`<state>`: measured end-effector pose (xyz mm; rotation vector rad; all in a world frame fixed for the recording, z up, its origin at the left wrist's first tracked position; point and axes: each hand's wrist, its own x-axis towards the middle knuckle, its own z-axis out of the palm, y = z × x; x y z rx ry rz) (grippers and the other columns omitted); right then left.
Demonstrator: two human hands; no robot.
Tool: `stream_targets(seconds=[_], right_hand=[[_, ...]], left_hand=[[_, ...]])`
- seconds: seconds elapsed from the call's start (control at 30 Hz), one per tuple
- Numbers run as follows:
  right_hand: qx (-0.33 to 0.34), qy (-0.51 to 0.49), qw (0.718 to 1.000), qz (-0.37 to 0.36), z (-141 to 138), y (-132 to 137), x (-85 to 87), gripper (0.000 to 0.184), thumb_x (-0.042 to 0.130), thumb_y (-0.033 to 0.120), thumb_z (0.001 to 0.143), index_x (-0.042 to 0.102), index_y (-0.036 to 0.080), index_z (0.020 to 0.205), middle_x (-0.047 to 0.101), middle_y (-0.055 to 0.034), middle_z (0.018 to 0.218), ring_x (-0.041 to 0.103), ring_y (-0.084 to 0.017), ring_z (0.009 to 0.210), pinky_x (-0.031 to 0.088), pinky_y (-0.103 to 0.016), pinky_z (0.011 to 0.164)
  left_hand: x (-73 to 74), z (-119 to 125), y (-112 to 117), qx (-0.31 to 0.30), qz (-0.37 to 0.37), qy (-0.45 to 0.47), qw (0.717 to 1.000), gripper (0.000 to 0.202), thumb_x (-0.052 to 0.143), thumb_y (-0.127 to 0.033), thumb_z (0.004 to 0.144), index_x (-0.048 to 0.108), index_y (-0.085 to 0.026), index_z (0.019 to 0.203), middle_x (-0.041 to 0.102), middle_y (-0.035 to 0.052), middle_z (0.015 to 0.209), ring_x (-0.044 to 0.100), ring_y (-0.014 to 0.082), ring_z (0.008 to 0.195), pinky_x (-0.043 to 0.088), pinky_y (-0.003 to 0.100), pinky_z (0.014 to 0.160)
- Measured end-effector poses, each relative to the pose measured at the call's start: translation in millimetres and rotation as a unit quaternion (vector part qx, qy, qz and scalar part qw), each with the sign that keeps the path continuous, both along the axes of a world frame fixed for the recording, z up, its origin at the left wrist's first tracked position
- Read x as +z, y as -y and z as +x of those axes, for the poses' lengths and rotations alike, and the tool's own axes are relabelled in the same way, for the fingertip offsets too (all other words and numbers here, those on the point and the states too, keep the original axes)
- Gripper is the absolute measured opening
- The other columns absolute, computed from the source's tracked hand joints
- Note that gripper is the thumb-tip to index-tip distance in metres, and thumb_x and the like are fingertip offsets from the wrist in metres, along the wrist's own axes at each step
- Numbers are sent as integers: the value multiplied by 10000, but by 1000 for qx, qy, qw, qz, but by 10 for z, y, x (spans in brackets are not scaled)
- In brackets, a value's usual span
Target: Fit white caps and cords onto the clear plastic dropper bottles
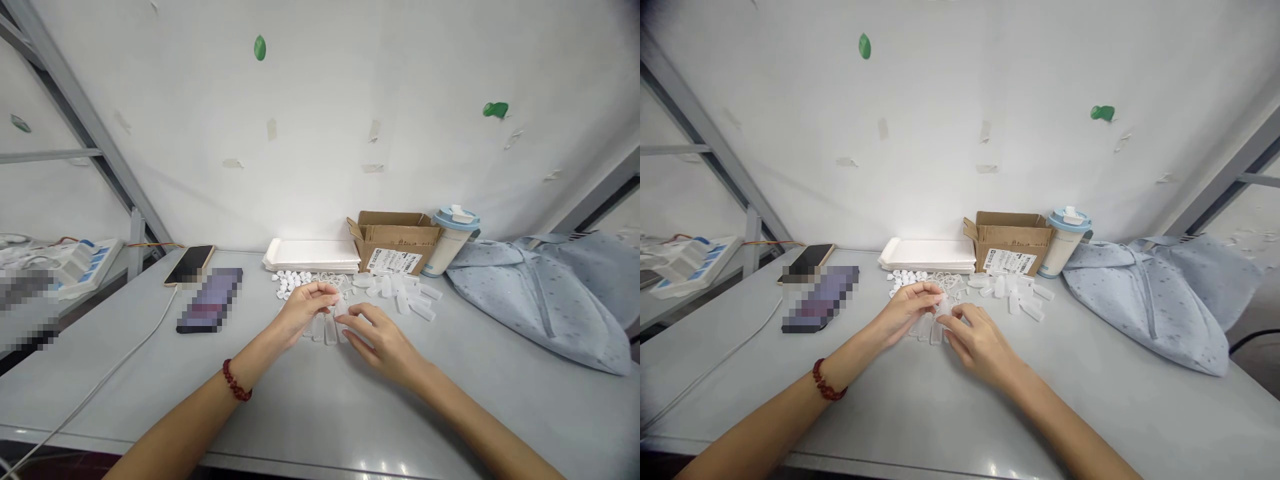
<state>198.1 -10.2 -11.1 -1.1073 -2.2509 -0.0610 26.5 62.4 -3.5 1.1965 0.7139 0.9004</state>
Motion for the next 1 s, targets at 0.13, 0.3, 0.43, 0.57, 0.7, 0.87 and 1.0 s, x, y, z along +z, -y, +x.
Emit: stream_targets(seconds=[0.13,0.3,0.43,0.57,0.7,0.87,1.0], right_hand=[[9,-20,1000,-18,-6,2,15,241,425,173,877,561,205,1073,542,-97,930,553,-177,795,491,-319,709],[27,-56,997,-52,-1,0,33,226,436,188,876,554,198,1069,533,-99,933,552,-179,811,493,-315,716],[38,-99,990,-93,0,14,54,204,454,191,871,554,211,1048,537,-86,938,552,-174,816,481,-311,727],[49,-159,977,-132,-10,31,84,149,478,201,863,558,212,989,562,-60,896,552,-160,801,464,-294,724],[41,-195,964,-176,-17,45,132,101,504,222,846,557,212,931,593,-34,849,535,-154,770,448,-294,729],[28,-229,949,-216,-12,45,167,79,505,241,832,553,214,889,602,-15,831,534,-146,758,441,-276,705],[26,-231,948,-216,-7,36,153,71,499,221,825,545,210,878,592,-15,818,523,-146,754,433,-278,703]], left_hand=[[-13,-2,-10,-9,-4,12,1000,161,707,-244,682,646,-151,798,595,5,778,525,111,750,383,241,704],[-13,-4,-15,-21,-8,20,1000,145,704,-235,692,646,-149,794,611,12,797,531,111,761,377,242,709],[5,-5,-6,-33,-12,27,999,130,702,-224,698,642,-147,785,612,9,788,525,104,743,372,239,699],[35,-10,13,-51,-18,45,998,112,698,-207,707,637,-145,778,611,6,783,519,89,716,376,228,689],[52,-18,29,-67,-30,55,996,119,698,-199,709,634,-149,796,632,22,850,534,91,723,390,228,700],[57,-14,34,-75,-38,60,995,137,691,-207,715,627,-156,825,637,45,918,551,115,781,402,236,714],[65,-6,42,-78,-19,45,996,130,664,-249,736,641,-142,806,610,36,823,547,131,784,406,248,716]])
